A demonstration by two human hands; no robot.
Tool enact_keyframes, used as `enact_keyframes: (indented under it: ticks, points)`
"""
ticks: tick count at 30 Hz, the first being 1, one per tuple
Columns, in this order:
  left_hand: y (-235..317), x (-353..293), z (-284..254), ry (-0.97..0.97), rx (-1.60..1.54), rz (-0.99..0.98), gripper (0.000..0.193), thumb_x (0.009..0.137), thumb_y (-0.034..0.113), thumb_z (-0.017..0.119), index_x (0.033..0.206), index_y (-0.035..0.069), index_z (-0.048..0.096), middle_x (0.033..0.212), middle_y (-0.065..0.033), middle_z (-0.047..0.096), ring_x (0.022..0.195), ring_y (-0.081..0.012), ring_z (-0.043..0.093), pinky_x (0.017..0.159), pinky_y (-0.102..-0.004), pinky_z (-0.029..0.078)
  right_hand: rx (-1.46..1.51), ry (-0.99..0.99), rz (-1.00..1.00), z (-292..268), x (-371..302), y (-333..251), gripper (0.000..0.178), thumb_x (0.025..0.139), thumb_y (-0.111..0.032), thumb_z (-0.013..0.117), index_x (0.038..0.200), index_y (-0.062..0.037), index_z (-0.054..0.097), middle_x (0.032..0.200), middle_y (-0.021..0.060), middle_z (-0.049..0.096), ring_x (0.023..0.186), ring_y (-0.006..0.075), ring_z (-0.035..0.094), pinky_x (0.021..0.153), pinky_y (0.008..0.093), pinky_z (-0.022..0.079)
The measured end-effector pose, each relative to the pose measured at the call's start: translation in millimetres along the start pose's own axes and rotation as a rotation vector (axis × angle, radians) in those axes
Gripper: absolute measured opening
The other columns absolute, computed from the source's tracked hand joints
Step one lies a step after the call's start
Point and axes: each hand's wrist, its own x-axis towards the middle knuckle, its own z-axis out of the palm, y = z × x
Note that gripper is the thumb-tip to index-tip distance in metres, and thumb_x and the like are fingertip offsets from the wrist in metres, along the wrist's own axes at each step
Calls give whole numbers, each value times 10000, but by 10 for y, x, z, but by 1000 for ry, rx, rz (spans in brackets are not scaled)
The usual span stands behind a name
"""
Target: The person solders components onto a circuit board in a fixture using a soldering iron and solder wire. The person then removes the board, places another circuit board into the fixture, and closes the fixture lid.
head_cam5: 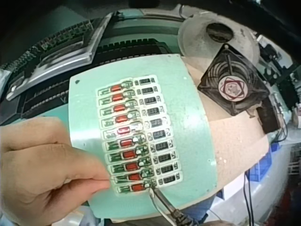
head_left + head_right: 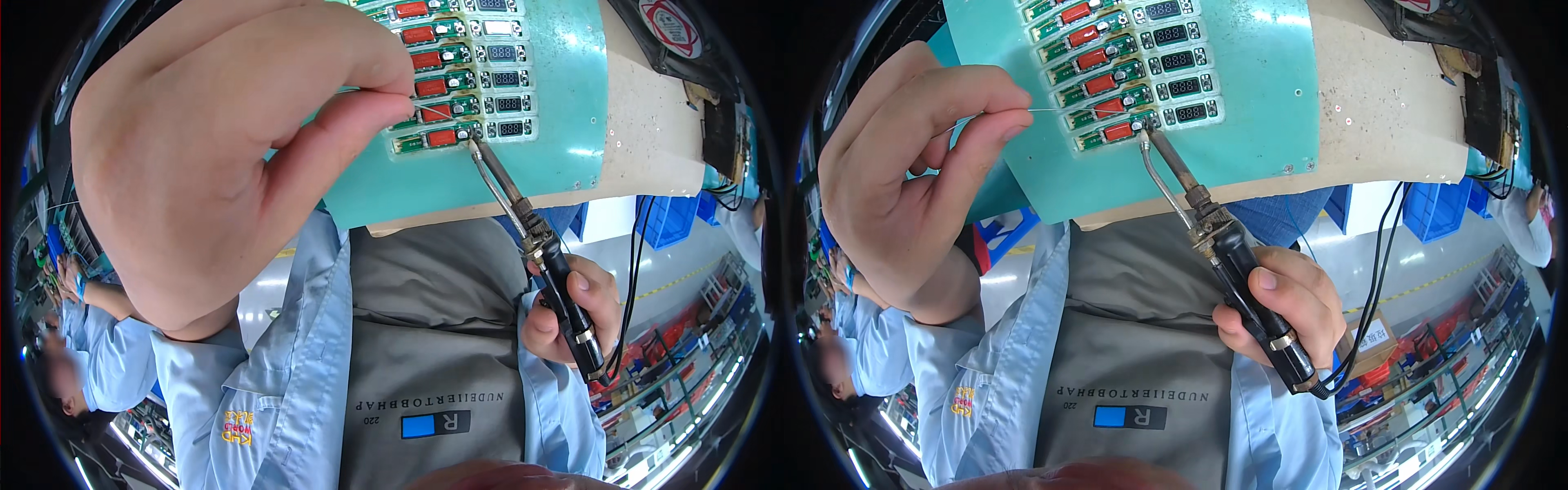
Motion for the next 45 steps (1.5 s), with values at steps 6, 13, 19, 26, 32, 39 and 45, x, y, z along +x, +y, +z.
enact_keyframes:
  ticks: [6, 13, 19, 26, 32, 39, 45]
  points:
    - [-33, 0, -3, 15, -21, 8, 143, 735, -62, 803, 850, 14, 764, 734, 1, 550, 602, -85, 315, 541, -228, 237, 58, 33, -138, -21, -24, 108, 446, 1008, -331, 713, 1296, -18, 579, 995, 209, 657, 709, 270, 718, 586, 276, 547]
    - [-57, -45, -106, 8, -4, 9, 159, 750, -63, 801, 888, 9, 768, 746, 7, 528, 605, -85, 305, 555, -227, 231, 118, 117, -94, -35, -107, 113, 427, 1036, -363, 673, 1330, -73, 563, 1086, 215, 631, 776, 274, 723, 626, 309, 588]
    - [128, -183, -219, 69, 95, -156, 199, 772, -56, 799, 959, 3, 763, 768, 11, 518, 617, -84, 310, 565, -231, 235, 163, 367, -187, -145, -141, 178, 496, 978, -344, 763, 1315, -36, 570, 997, 196, 655, 733, 235, 673, 607, 277, 543]
    - [491, -755, -667, 252, -4, -280, 165, 726, 59, 793, 885, 23, 771, 666, 12, 485, 590, -112, 335, 555, -257, 256, 227, 755, 150, -465, -57, 352, 372, 1087, -252, 549, 1396, -45, 548, 1048, 161, 678, 844, 216, 677, 679, 298, 553]
    - [732, -859, -348, 197, -195, -335, 235, 861, 245, 755, 884, 12, 777, 650, -7, 506, 571, -117, 356, 547, -267, 270, 205, 976, 130, -765, 742, 909, 389, 1065, -161, 563, 1423, -10, 544, 1100, 185, 691, 844, 195, 675, 702, 253, 529]
    - [823, -1231, 38, 293, -904, -526, 535, 1090, 441, 502, 983, -7, 773, 750, -36, 628, 606, -101, 394, 562, -262, 304, 69, 848, 341, -802, 865, 1003, 389, 1023, -144, 615, 1399, -44, 628, 1097, 110, 706, 952, 153, 672, 750, 241, 528]
    - [552, -1202, 471, 277, -1165, -459, 512, 1129, 366, 388, 1052, 16, 754, 643, 41, 473, 575, -65, 326, 541, -223, 282, 392, 855, 330, -999, 853, 1160, 407, 1070, -272, 580, 1408, -51, 625, 1249, 128, 642, 1068, 221, 599, 957, 323, 496]
